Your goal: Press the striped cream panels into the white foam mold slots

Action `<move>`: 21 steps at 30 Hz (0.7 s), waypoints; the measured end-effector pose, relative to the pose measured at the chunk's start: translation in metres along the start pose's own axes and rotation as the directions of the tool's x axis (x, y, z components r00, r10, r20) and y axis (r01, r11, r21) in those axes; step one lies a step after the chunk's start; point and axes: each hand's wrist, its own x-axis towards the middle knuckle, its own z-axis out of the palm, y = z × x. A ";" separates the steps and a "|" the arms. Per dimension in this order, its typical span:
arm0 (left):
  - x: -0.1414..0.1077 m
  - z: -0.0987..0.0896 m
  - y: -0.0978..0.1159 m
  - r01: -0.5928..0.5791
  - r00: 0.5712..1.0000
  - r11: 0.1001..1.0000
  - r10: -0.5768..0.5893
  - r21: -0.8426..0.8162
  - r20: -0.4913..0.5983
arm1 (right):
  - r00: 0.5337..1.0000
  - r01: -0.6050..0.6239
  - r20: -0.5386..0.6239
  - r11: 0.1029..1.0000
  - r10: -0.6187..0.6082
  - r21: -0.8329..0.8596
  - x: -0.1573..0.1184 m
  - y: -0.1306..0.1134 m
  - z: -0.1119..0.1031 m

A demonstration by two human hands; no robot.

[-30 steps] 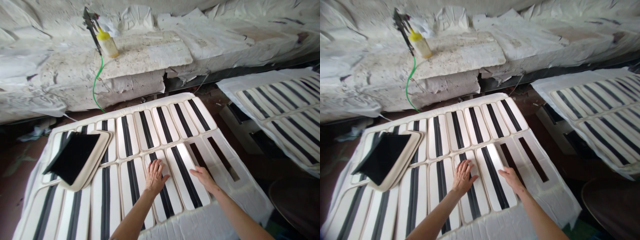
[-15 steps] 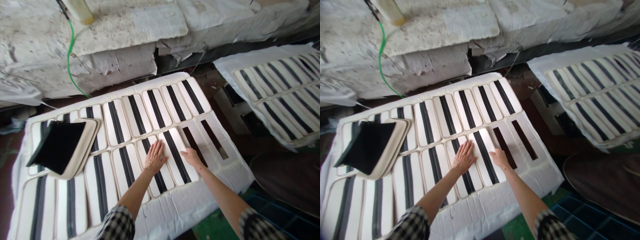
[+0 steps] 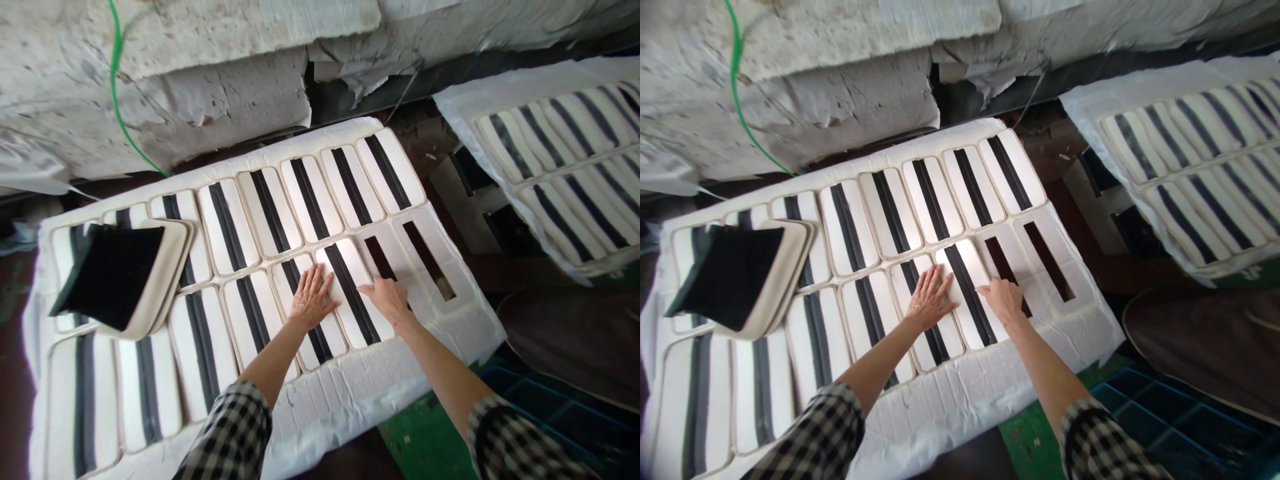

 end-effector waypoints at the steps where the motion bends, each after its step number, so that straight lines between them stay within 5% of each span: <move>1: 0.000 0.000 0.000 0.002 1.000 1.000 -0.002 -0.006 -0.001 | 0.998 0.026 -0.057 0.999 -0.028 -0.040 -0.008 -0.004 -0.003; 4: -0.001 -0.001 -0.002 0.018 1.000 1.000 -0.018 -0.021 -0.006 | 0.959 0.207 -0.170 0.969 -0.229 -0.135 -0.042 -0.013 0.003; 8: -0.004 0.000 -0.003 0.030 1.000 0.998 -0.030 -0.049 0.006 | 0.838 0.507 -0.117 0.840 -0.533 -0.193 -0.093 -0.003 0.051; 14: -0.005 -0.012 -0.022 0.025 1.000 0.974 -0.021 -0.224 0.020 | 0.775 0.563 -0.201 0.799 -0.600 -0.213 -0.115 0.027 0.106; 16: -0.016 -0.032 -0.048 0.035 0.998 0.963 -0.050 -0.268 -0.049 | 0.757 0.566 -0.253 0.798 -0.603 -0.208 -0.118 0.033 0.112; 18: -0.039 -0.058 -0.088 0.151 0.966 0.953 -0.199 -0.262 -0.167 | 0.742 0.563 -0.309 0.803 -0.595 -0.194 -0.123 0.040 0.120; 21: -0.099 -0.093 -0.171 0.505 0.798 0.846 -0.532 -0.170 -0.282 | 0.713 0.593 -0.377 0.795 -0.592 -0.126 -0.131 0.052 0.140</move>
